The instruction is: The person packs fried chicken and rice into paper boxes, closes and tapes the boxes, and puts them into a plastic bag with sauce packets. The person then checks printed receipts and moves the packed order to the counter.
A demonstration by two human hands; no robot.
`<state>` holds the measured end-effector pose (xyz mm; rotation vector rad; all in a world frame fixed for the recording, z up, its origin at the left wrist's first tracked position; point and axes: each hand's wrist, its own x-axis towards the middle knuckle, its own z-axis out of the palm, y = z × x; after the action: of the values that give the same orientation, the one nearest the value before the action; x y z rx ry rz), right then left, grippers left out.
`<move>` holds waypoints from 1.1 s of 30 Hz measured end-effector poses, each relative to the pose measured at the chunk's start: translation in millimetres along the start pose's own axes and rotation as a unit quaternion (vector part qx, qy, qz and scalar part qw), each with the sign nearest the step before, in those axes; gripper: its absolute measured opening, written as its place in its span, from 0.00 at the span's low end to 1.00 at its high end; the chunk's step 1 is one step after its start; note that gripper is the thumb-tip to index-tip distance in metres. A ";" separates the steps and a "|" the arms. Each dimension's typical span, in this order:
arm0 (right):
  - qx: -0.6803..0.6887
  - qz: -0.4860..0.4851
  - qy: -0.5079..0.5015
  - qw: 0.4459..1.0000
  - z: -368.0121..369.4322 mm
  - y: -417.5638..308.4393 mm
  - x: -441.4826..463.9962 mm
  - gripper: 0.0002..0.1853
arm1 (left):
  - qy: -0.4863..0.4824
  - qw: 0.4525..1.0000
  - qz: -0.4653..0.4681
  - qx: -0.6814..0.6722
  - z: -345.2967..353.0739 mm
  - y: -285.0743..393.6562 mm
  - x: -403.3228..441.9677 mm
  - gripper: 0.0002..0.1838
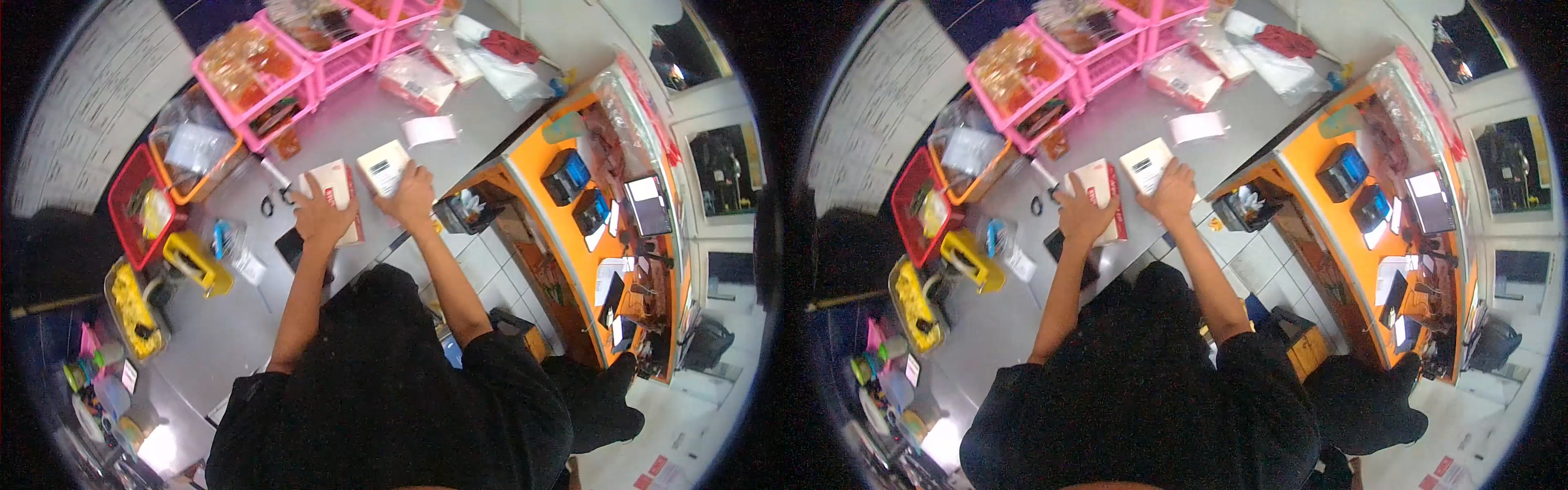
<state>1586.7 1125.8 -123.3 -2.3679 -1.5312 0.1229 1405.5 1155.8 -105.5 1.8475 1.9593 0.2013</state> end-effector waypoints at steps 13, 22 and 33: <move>0.111 -0.105 0.214 0.965 -31.1 245.7 322.8 0.10 | 0.031 0.998 -0.040 0.039 35.6 54.6 2.9 0.51; -0.115 -0.183 -0.059 0.975 4.2 360.9 562.6 0.14 | 0.189 0.980 -0.058 -0.035 38.4 146.7 11.8 0.47; 0.092 -0.188 0.022 0.978 16.9 388.8 556.1 0.12 | 0.200 0.979 -0.038 -0.003 44.8 210.0 56.6 0.41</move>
<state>2157.2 1484.3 -204.5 -1.8920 -1.8291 0.1180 1614.7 1223.2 -74.6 1.8329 2.2815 0.5941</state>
